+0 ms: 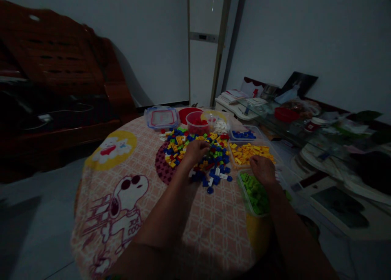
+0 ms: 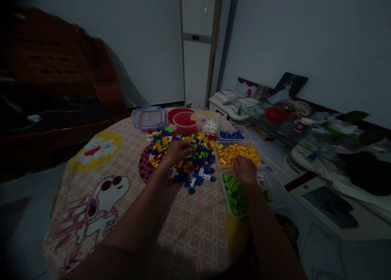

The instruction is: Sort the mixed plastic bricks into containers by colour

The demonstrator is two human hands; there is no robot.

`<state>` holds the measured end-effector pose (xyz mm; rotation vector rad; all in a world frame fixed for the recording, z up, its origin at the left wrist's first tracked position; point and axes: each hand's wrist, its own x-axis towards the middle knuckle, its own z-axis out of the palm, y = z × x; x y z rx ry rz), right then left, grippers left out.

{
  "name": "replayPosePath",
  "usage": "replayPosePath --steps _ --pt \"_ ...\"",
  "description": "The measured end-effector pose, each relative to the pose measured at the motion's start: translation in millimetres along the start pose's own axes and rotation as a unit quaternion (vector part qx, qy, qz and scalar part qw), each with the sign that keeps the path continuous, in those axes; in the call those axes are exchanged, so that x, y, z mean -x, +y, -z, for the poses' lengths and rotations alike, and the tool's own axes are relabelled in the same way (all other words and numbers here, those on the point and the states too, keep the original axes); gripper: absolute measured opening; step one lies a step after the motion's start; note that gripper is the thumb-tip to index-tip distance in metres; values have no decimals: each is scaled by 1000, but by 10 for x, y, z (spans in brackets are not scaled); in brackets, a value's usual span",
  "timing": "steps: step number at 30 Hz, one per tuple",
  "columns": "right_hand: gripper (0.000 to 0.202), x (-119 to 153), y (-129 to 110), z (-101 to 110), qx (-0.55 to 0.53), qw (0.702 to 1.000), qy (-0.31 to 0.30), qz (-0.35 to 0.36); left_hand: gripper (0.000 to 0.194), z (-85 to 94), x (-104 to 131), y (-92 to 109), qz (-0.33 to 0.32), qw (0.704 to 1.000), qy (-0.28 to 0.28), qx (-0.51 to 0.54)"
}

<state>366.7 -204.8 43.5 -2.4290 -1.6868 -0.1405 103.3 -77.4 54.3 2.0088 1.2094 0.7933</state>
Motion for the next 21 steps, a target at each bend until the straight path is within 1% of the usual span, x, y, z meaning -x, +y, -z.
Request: replayPosePath --steps 2,4,7,10,12,14,16,19,21 --pt "34 2 0 4 -3 1000 0 -3 20 102 5 -52 6 999 -9 -33" --pt "34 3 5 1 -4 1000 4 -4 17 136 8 -92 7 997 -28 -74" --pt "34 -1 18 -15 -3 1000 12 -1 13 108 11 -127 -1 988 -75 -134" --pt "34 -7 28 -33 -2 1000 12 1 14 39 26 -121 2 978 -133 -163" --pt "34 -9 31 -38 2 1000 13 2 16 -7 41 -95 8 972 -153 -179" --pt "34 -9 31 -36 5 1000 14 5 15 -37 53 -67 7 970 -149 -191" --pt "34 -5 26 -25 3 1000 13 6 14 -41 56 -57 6 973 -144 -179" --pt "33 1 14 -5 1 1000 7 3 7 -2 39 -95 4 983 -136 -127" --pt "33 4 8 5 1 1000 3 2 4 17 15 -145 -4 990 -109 -84"
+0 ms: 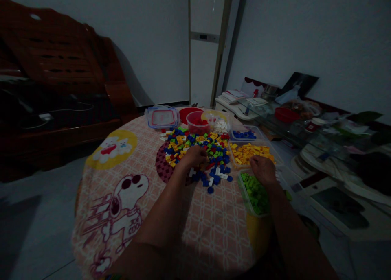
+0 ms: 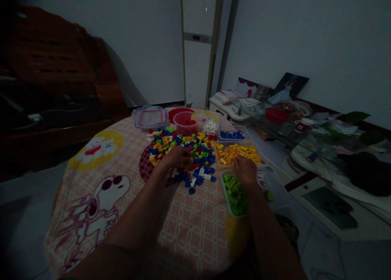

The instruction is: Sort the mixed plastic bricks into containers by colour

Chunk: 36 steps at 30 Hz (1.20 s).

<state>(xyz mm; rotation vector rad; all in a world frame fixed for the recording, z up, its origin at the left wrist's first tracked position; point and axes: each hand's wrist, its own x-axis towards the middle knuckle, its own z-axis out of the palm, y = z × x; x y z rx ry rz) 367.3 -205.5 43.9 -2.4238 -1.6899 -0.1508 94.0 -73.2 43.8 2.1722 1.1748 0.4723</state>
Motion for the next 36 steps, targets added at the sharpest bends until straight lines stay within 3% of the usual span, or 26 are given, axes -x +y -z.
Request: replayPosePath --steps 4,9,12,14,16,18,21,24,28,36 --pt "34 0 -3 0 3 1000 4 1 8 -114 -82 -45 24 981 53 186" --pt "34 -2 -5 -8 6 1000 -1 -2 12 -504 -157 211 47 902 86 421" --pt "33 0 -8 -2 -3 1000 0 -2 34 -699 -132 417 14 856 28 517" --pt "33 2 -9 4 -6 1000 1 -3 44 -743 -114 482 -11 844 -4 537" --pt "32 3 -10 11 -7 1000 0 -5 44 -693 -110 465 -27 857 0 515" --pt "32 4 -11 14 -6 1000 -2 -7 39 -549 -111 374 -31 894 31 446" --pt "31 6 -15 15 -6 1000 -3 -4 30 -221 -81 177 -11 960 79 267" --pt "31 6 -15 13 -7 1000 -3 -4 23 96 -3 15 15 992 82 97" --pt "32 0 -4 6 -6 1000 -1 -3 15 273 76 -59 39 997 21 -67" --pt "33 0 -10 8 7 1000 0 -4 21 110 55 16 71 978 -58 -187"
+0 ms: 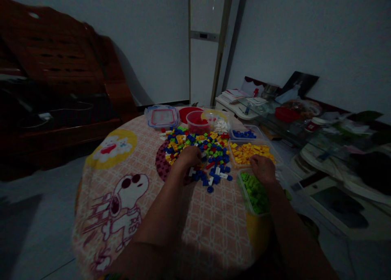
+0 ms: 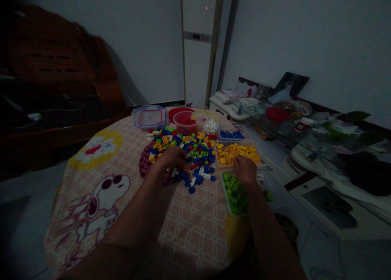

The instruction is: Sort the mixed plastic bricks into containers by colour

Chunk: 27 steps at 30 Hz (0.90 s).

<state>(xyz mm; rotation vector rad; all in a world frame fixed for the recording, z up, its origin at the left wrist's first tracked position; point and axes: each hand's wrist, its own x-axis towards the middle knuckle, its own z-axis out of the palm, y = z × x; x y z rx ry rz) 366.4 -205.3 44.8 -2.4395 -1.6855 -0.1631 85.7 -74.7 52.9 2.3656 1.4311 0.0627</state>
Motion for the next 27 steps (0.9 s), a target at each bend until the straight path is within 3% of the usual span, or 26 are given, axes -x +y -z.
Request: replayPosePath --steps 7,12,16,22,27 --pt "32 4 -4 7 3 1000 -4 1 31 -17 0 -107 -10 991 3 134" --pt "32 0 -4 -2 1 1000 -4 -2 22 -9 -16 -85 -29 975 48 213" --pt "32 0 -12 11 -2 1000 -5 -4 15 -124 -91 92 -38 948 76 308" --pt "33 8 -9 19 -5 1000 -1 1 24 -431 -161 551 -82 858 118 494" --pt "33 13 -10 14 -5 1000 4 4 35 -507 -149 661 -146 845 91 507"
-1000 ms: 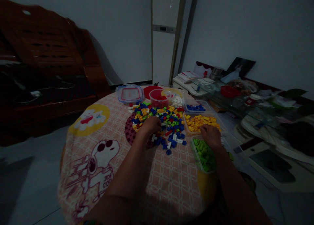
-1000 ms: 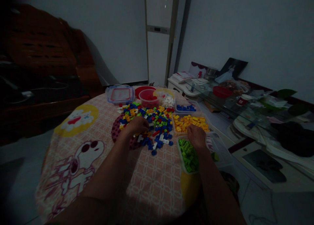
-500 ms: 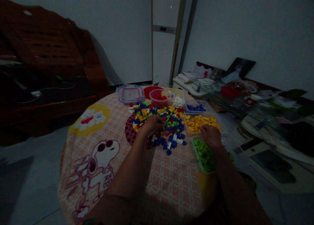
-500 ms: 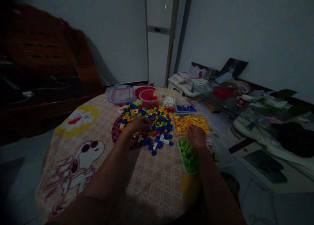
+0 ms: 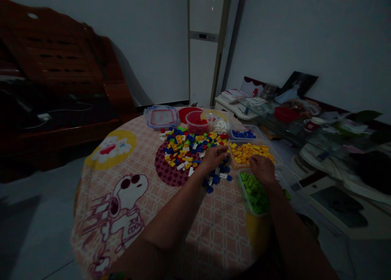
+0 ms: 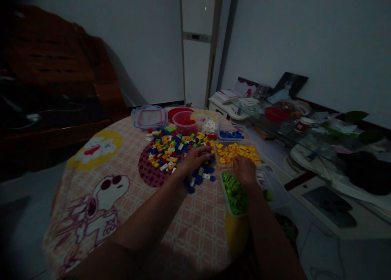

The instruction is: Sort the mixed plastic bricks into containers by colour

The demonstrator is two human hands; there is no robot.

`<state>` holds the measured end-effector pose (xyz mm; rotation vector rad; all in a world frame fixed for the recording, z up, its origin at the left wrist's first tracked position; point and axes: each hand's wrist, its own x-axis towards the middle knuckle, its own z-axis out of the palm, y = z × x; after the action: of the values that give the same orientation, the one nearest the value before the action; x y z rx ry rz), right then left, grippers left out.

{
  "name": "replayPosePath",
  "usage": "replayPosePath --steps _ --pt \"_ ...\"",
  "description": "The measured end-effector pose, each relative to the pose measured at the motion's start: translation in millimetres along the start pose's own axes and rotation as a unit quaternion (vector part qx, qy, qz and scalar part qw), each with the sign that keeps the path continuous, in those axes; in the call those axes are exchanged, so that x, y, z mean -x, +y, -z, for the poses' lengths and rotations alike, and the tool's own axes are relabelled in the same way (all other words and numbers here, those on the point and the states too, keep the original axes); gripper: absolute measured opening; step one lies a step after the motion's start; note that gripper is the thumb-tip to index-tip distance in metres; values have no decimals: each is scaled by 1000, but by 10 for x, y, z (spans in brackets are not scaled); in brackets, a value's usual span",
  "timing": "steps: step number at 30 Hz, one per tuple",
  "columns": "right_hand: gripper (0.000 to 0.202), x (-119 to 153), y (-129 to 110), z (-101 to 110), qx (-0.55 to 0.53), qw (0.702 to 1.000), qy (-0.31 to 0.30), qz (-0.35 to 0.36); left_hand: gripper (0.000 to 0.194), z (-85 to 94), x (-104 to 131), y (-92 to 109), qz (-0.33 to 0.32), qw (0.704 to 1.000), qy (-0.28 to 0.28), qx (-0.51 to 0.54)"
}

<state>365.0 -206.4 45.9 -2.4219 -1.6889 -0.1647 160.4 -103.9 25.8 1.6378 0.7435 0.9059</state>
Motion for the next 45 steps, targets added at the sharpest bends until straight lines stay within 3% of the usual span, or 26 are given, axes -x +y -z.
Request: replayPosePath --steps 5,8,14,21,29,35,39,41,43,45 --pt "34 -15 16 -22 2 1000 -6 0 36 228 -54 -63 -4 1000 0 -1" --pt "35 -24 31 -47 4 1000 -4 -1 35 306 -63 -77 -16 998 -4 -60" --pt "34 -23 35 -57 6 1000 -1 0 25 183 9 28 -71 956 -61 -278" --pt "34 -4 17 -15 2 1000 -2 2 23 54 67 60 -130 897 -144 -398" --pt "33 1 2 13 -4 1000 -9 2 26 93 44 57 -103 901 -97 -410" --pt "33 -3 -2 12 7 1000 -10 -1 37 137 29 76 -96 933 -4 -347" --pt "33 -17 18 -20 4 1000 -8 3 43 28 67 68 -167 946 -56 -271" --pt "33 -20 27 -28 4 1000 -9 1 39 8 69 68 -166 947 -75 -266" --pt "33 -18 32 -30 6 1000 -8 1 35 83 48 79 -136 948 -52 -284" --pt "32 -15 31 -28 7 1000 -9 3 35 278 16 95 -96 944 14 -316"
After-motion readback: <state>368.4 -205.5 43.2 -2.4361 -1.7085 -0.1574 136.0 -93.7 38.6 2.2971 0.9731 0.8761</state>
